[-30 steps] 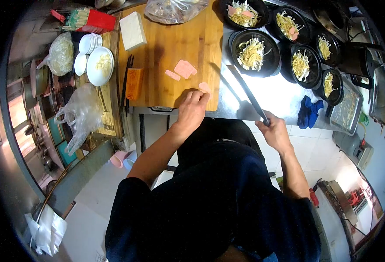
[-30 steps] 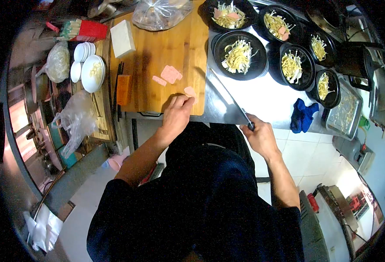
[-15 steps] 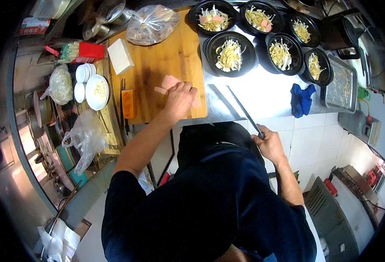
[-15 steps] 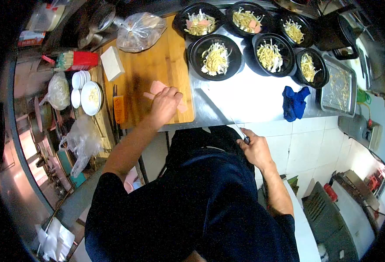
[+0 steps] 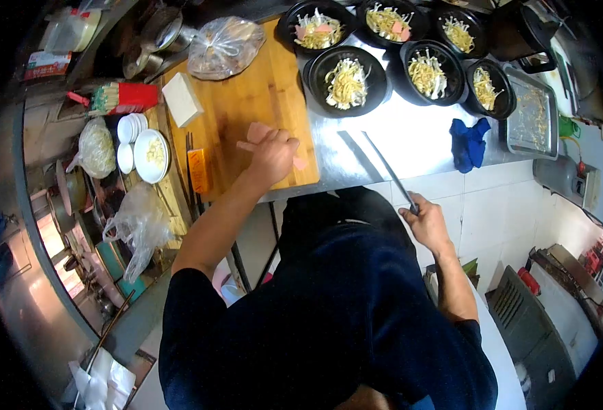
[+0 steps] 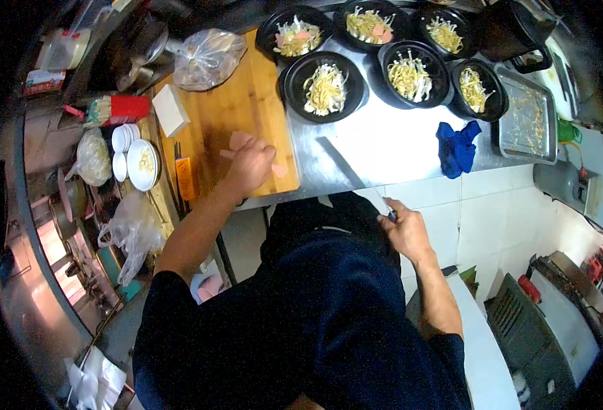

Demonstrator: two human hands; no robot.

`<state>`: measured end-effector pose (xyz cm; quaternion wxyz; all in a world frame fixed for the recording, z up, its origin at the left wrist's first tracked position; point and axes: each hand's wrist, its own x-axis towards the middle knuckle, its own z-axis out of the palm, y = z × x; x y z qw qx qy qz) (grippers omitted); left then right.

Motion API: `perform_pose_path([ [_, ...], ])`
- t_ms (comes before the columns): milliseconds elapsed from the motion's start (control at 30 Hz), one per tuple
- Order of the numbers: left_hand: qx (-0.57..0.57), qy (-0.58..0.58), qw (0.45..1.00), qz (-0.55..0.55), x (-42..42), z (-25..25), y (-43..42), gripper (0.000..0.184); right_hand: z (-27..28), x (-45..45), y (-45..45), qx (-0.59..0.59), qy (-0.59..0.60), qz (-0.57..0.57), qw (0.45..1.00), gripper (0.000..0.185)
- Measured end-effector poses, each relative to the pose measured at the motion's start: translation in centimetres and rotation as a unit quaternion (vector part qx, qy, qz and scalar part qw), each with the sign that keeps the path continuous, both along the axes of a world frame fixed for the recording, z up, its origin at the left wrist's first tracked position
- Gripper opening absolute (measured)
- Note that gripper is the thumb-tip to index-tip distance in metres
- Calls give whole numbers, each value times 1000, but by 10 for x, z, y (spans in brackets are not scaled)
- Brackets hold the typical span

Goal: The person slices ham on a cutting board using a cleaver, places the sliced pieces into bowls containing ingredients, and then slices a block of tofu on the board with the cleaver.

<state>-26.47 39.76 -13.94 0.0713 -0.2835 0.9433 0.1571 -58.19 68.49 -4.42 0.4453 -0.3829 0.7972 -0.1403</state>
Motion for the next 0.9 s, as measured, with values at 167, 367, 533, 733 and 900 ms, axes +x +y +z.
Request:
perform_pose_path([
  [167, 130, 16, 987, 92, 1, 29, 4, 11, -9, 0, 7, -27, -7, -14, 1000, 48],
  [367, 207, 76, 971, 95, 4, 1, 26, 14, -1, 0, 2, -1, -4, -7, 1000, 49],
  [533, 39, 84, 995, 48, -3, 8, 35, 17, 0, 0, 8, 3, -4, -24, 1000, 48],
  [733, 50, 54, 996, 41, -5, 5, 40, 20, -1, -3, 21, -5, 14, -36, 999, 47],
  [900, 250, 15, 962, 111, -44, 53, 34, 11, -2, -5, 43, -15, 0, -99, 995, 47],
])
